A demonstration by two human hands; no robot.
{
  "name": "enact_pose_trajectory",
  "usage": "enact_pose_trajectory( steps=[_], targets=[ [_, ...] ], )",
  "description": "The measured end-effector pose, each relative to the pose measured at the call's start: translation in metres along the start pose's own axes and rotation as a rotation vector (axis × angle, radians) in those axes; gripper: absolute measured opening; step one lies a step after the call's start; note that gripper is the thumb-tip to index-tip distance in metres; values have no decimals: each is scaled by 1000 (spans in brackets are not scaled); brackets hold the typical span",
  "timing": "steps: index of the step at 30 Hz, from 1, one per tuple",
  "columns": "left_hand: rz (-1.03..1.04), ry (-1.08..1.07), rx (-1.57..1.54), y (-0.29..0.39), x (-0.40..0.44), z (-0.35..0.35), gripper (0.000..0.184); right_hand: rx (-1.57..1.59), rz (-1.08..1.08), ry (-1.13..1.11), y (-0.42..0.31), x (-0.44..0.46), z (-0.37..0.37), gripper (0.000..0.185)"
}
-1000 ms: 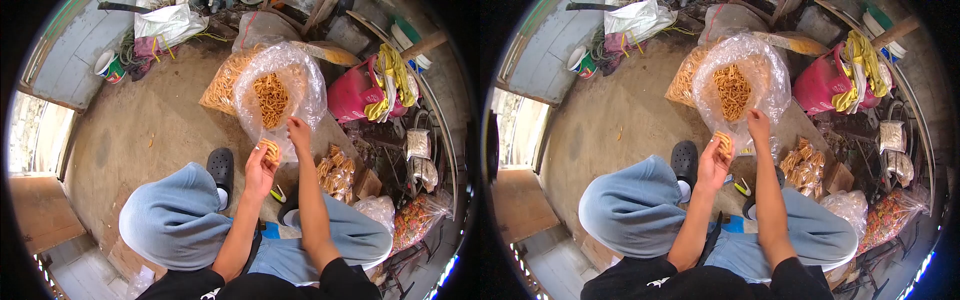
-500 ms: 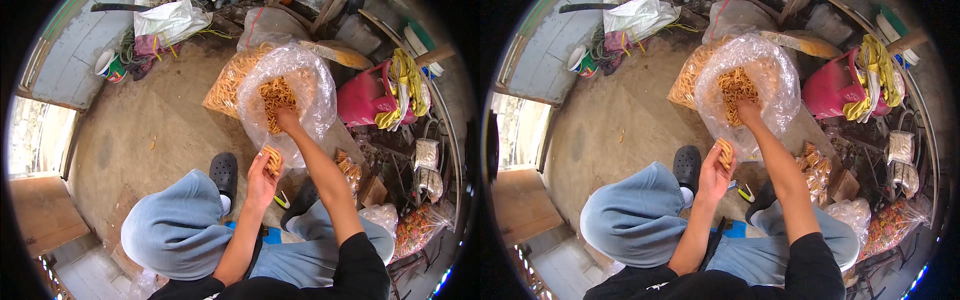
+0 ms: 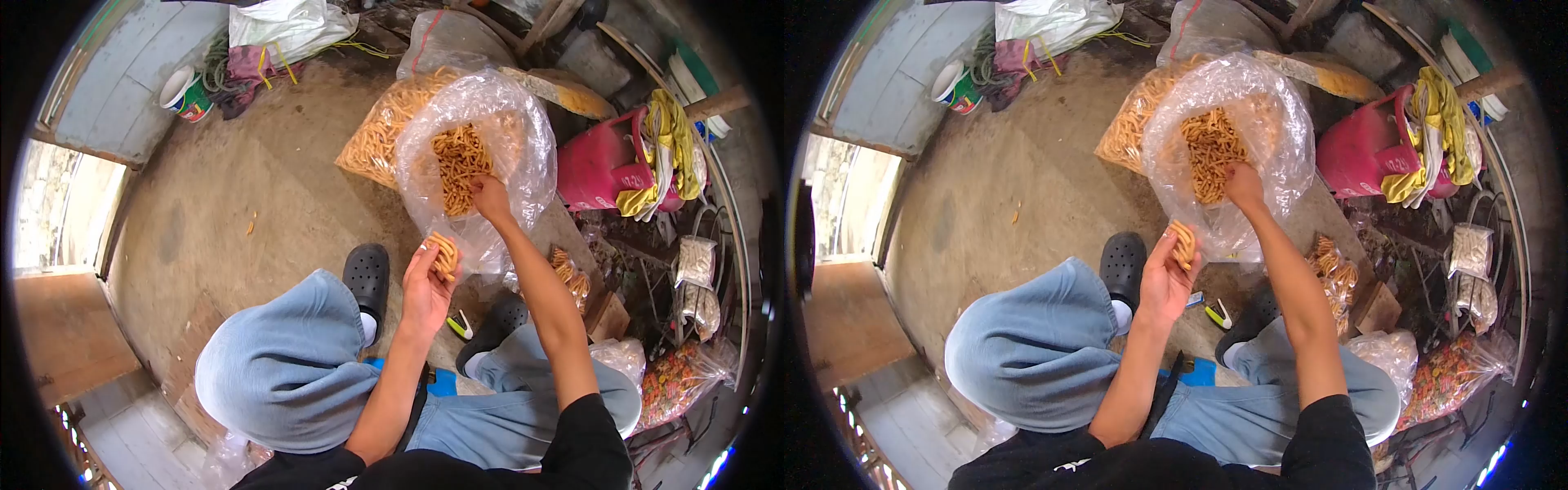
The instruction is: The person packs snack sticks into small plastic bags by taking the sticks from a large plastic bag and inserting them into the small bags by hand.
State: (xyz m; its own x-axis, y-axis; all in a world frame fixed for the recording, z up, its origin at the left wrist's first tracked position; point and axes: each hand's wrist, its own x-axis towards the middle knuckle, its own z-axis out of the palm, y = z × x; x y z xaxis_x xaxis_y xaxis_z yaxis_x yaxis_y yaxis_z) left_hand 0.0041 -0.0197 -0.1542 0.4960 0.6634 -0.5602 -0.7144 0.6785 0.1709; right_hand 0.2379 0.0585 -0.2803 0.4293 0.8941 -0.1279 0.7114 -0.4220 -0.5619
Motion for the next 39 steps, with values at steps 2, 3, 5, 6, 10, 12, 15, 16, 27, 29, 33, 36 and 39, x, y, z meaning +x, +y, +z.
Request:
enact_pose_trajectory(
  steps=[2, 3, 5, 6, 10, 12, 15, 16, 27, 29, 33, 36, 39],
  targets=[
    [4, 2, -12, 0, 0, -2, 24, 43, 21, -25, -1, -3, -2, 27],
    [3, 5, -20, -1, 0, -2, 24, 24, 7, 47, -4, -7, -3, 21],
    [1, 8, -23, -1, -1, -1, 23, 5, -8, 120, -11, -13, -7, 17],
    [0, 13, -25, -1, -1, -1, 23, -75, -21, 91, -13, -14, -8, 15],
    [-6, 16, -18, 0, -1, -1, 23, -257, -105, 24, -17, -19, -2, 13],
    [-4, 9, -16, 0, -1, 0, 23, -250, -140, 80, -18, -16, 3, 16],
    [-10, 25, -3, -3, 1, -1, 23, -270, -275, 175, -14, -6, 11, 22],
    [-8, 28, -1, -3, 1, -1, 23, -299, -375, 216, -12, -1, 13, 24],
    [-5, 38, 17, -4, 4, 1, 24, -576, -309, 35, -10, 15, 16, 33],
    [-6, 39, 16, -4, 5, 0, 24, -563, -327, 58, -10, 16, 14, 33],
    [13, 34, 19, -5, 4, 1, 22, -419, -312, -23, -17, 16, 0, 21],
    [10, 38, 13, -4, 2, 3, 22, -324, -272, -63, -21, 15, -10, 12],
    [18, 38, 19, -3, 0, 2, 22, -204, -217, -96, -19, 16, -16, 9]
  ],
)
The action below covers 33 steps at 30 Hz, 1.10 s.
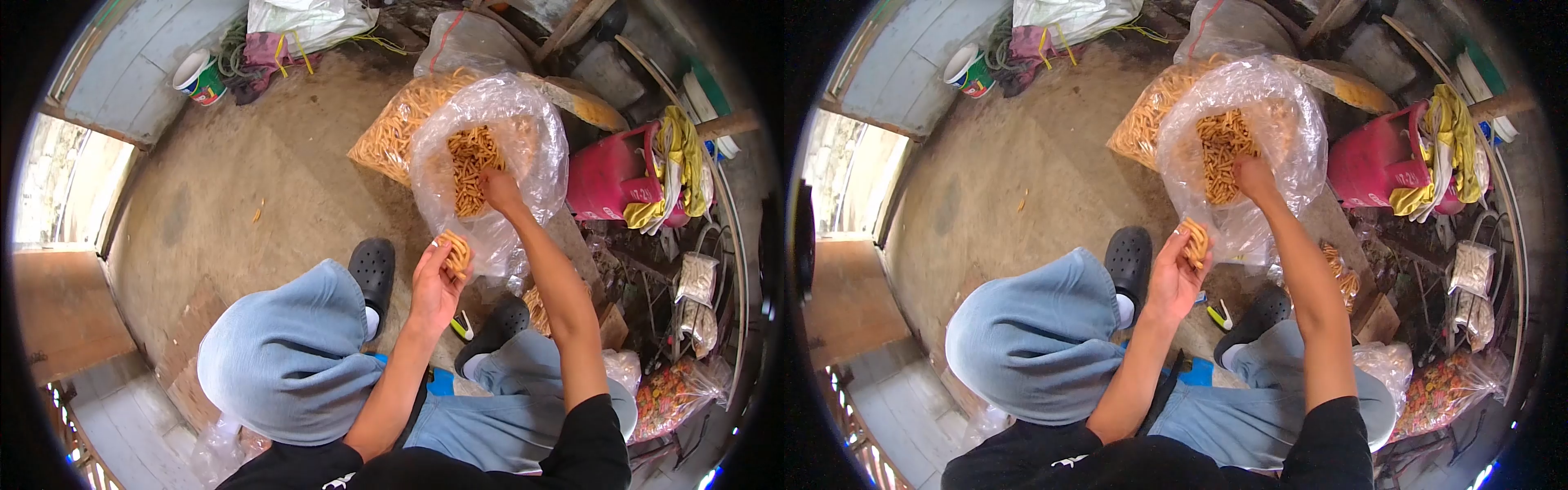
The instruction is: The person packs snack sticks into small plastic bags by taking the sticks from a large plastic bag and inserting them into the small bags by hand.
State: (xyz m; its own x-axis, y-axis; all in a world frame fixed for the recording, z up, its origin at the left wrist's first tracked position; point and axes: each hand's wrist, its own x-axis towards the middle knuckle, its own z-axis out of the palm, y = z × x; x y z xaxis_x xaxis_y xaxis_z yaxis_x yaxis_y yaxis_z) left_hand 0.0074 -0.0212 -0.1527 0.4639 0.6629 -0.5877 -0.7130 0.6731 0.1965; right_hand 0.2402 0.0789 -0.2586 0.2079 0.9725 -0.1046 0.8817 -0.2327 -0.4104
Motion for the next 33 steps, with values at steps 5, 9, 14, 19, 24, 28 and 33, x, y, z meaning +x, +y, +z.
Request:
enact_pose_trajectory(
  steps=[5, 9, 14, 19, 24, 28, 33],
  targets=[
    [3, -18, -4, 0, 1, -4, 24, 225, 25, -39, 13, 7, -7, 14],
    [2, 0, -5, 0, 0, -2, 24, 382, 111, -5, 11, 6, -3, 18],
    [-3, -4, -2, 0, 0, -2, 25, 249, 22, 31, 20, 0, 11, 15],
    [0, -12, -2, -1, 0, -1, 26, -63, 85, -180, 11, -10, -2, 10],
    [-9, -3, 9, -1, 0, 0, 27, -194, -274, -146, 16, -20, -5, 12],
    [3, -5, 6, -2, 0, 0, 26, -248, -360, -141, 17, -23, -3, 13],
    [-3, -11, -25, -1, 0, 1, 23, -266, -356, -203, 11, -24, -9, 10]
  ],
)
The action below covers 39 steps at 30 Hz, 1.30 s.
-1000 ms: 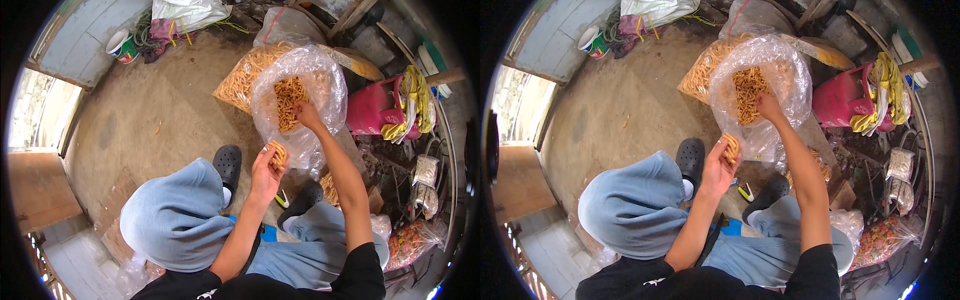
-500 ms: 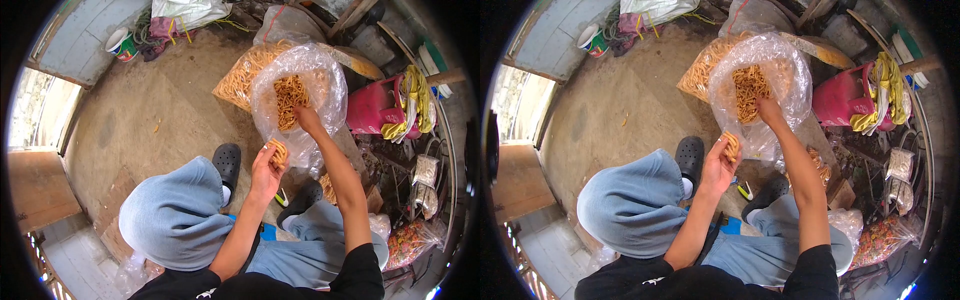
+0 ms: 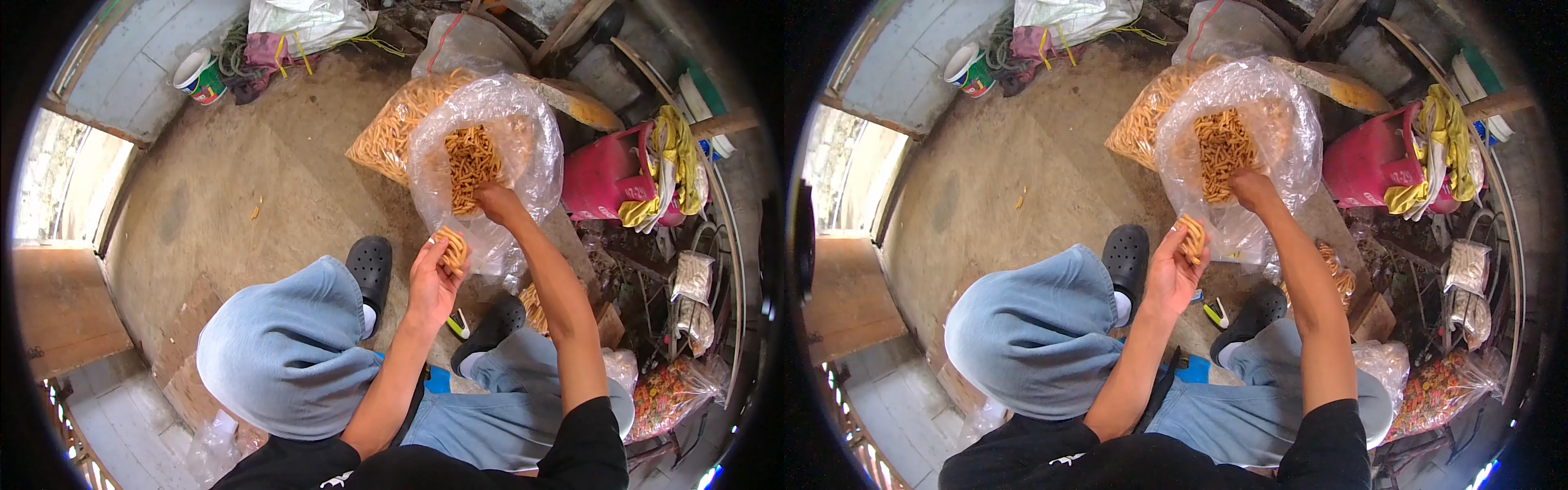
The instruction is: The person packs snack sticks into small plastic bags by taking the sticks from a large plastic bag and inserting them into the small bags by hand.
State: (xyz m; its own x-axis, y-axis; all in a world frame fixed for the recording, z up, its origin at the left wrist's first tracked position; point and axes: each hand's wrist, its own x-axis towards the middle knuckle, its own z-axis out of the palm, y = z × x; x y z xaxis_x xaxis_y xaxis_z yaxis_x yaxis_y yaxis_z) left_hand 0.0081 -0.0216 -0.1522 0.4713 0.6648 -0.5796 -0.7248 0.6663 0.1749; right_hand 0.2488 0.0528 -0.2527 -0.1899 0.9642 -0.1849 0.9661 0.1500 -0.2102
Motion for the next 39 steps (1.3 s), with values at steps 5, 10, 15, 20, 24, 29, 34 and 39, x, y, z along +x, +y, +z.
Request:
enact_pose_trajectory(
  steps=[5, 10, 15, 20, 24, 29, 34, 39],
  targets=[
    [13, -41, -14, 2, -1, -2, 24, 204, 251, -20, -17, -3, -18, 13],
    [31, -61, -59, 9, -9, 8, 29, 771, 453, 140, -34, -16, -49, 19],
    [58, -136, -63, 14, -22, 16, 33, 1253, 507, 307, -81, -80, -100, 26],
    [39, -142, -56, 11, -35, 19, 34, 1383, 567, 516, -151, -168, -139, 25],
    [14, -214, -35, 6, -41, 20, 33, 1534, 639, 698, -192, -218, -144, 13],
    [-6, -228, -36, -3, -50, 29, 33, 1541, 613, 778, -211, -222, -143, 16],
    [-23, -262, -8, -6, -59, 32, 32, 1410, 696, 871, -219, -210, -143, 15],
    [-37, -268, -36, -6, -58, 29, 33, 1356, 684, 982, -215, -215, -139, 16]
  ],
)
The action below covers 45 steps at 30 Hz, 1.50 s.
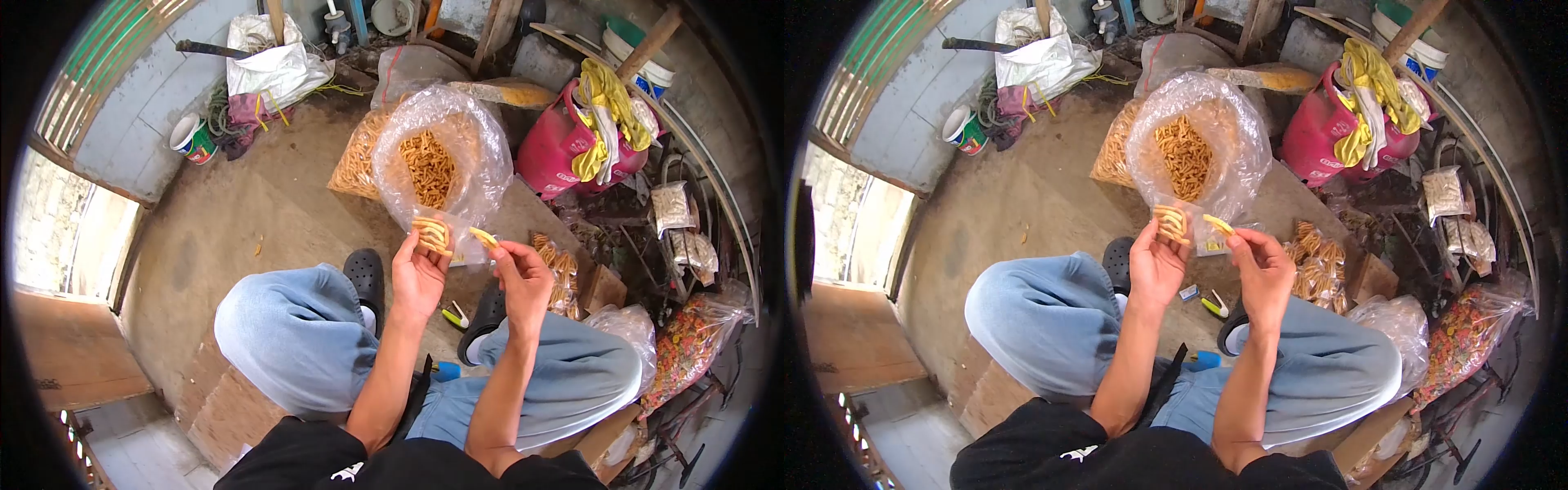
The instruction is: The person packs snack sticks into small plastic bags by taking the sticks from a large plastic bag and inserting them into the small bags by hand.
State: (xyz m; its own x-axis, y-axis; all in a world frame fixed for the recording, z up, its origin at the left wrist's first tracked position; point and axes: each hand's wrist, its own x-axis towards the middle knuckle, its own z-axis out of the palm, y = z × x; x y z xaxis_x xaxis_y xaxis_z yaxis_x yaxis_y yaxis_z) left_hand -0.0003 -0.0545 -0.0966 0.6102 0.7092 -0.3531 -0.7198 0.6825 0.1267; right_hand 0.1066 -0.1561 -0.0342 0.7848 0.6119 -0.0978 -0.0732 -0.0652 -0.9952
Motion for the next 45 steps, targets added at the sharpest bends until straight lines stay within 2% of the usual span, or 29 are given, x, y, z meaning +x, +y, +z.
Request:
enact_pose_trajectory(
  steps=[10, 18, 22, 25, 27, 34, 36, 40, 42, 45],
  targets=[
    [4, -8, 27, 0, -2, 3, 32, -59, 32, 3, -3, -2, 6, 18],
    [4, -72, 197, -6, -3, 4, 31, 151, -6, 126, 26, 2, 26, 16],
    [54, -56, 297, -10, -4, 8, 31, 164, -1, 116, 32, 1, 32, 18],
    [48, -62, 308, -8, -2, 5, 29, 68, 99, 59, 28, 0, 30, 22],
    [48, -82, 309, -7, -2, 4, 29, 82, 75, -35, 27, 1, 27, 26],
    [59, -46, 279, -8, -4, 10, 25, 8, -22, -58, 35, 4, 23, 25],
    [51, -45, 289, -8, -4, 9, 26, 30, -136, -10, 37, 4, 26, 22],
    [30, -37, 354, -9, -5, 7, 28, -21, -178, 81, 39, 3, 29, 18],
    [25, -43, 384, -10, -5, 9, 28, -89, -302, 177, 41, 4, 30, 16],
    [14, -56, 423, -8, -5, 8, 27, -122, -298, 206, 40, 4, 31, 16]
  ],
)
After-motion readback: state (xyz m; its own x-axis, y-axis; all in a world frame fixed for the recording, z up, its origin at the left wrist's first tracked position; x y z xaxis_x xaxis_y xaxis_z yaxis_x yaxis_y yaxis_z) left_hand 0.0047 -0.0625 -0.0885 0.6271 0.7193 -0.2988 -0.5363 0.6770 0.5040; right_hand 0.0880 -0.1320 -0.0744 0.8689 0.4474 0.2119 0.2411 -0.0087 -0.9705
